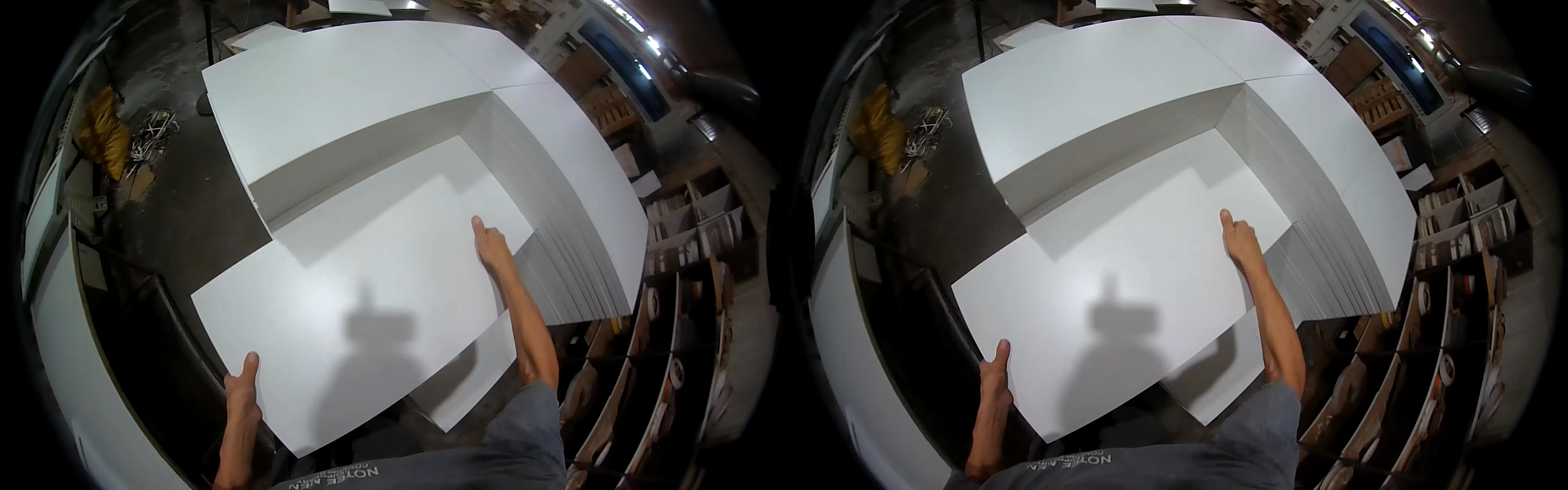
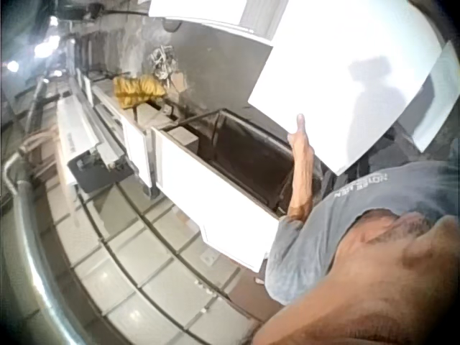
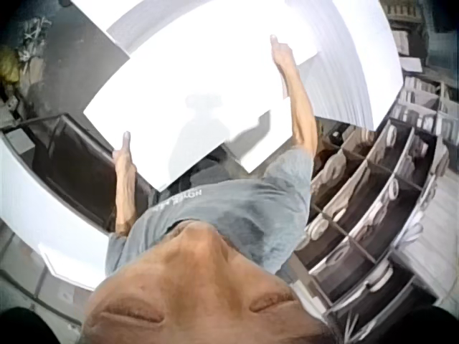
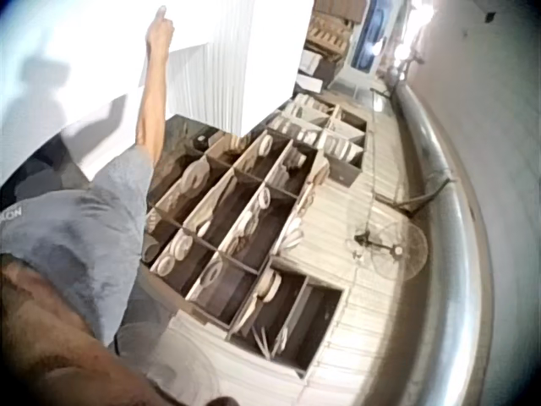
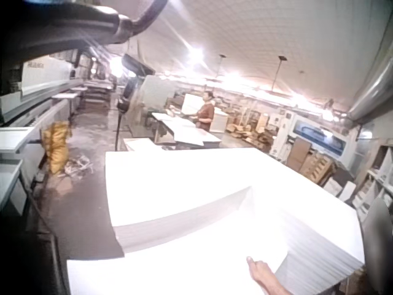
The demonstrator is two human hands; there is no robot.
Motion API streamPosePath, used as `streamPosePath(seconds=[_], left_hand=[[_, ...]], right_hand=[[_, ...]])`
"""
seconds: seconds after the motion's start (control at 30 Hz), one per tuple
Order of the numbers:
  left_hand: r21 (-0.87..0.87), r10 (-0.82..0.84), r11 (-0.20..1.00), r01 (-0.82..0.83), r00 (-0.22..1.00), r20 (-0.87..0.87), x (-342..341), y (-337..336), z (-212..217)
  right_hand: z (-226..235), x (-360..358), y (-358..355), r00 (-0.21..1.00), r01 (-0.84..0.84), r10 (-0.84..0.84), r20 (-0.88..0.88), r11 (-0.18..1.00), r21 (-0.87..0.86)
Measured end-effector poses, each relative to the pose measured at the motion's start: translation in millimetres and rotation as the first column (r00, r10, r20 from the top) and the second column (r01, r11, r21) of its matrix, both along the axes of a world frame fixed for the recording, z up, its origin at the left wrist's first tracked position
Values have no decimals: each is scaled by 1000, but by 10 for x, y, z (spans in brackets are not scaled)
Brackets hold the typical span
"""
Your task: The person repeatedly picks up white cabinet doors from a stack, flips them over, and uses a yellow utility knife to scrape or trim the edges. They handle the doors one at a time, inspecting the edges and placing them back on the stack after treatment.
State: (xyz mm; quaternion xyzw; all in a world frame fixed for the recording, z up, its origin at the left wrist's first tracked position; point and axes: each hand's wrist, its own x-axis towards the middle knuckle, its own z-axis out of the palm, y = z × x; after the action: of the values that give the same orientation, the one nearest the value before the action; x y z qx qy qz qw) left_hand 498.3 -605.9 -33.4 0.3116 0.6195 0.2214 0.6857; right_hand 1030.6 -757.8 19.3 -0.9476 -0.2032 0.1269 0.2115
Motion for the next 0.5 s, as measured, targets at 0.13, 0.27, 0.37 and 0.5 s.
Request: streamPosePath(seconds=[0.13,0.27,0.37,0.5], left_hand=[[-14,19,1000,-18,999,27,722,-42,183],[-6,49,999,-49,999,-8,1240,-112,237],[32,8,999,-10,999,47,1608,-109,184],[44,-1,999,-1,999,38,1973,-144,140]], right_hand=[[75,668,143,931,-234,268,246,959,-161],[137,595,-4,857,-274,145,494,941,200],[-87,565,-506,870,-146,-15,493,947,286],[-393,428,-898,881,-14,-191,433,904,428]])
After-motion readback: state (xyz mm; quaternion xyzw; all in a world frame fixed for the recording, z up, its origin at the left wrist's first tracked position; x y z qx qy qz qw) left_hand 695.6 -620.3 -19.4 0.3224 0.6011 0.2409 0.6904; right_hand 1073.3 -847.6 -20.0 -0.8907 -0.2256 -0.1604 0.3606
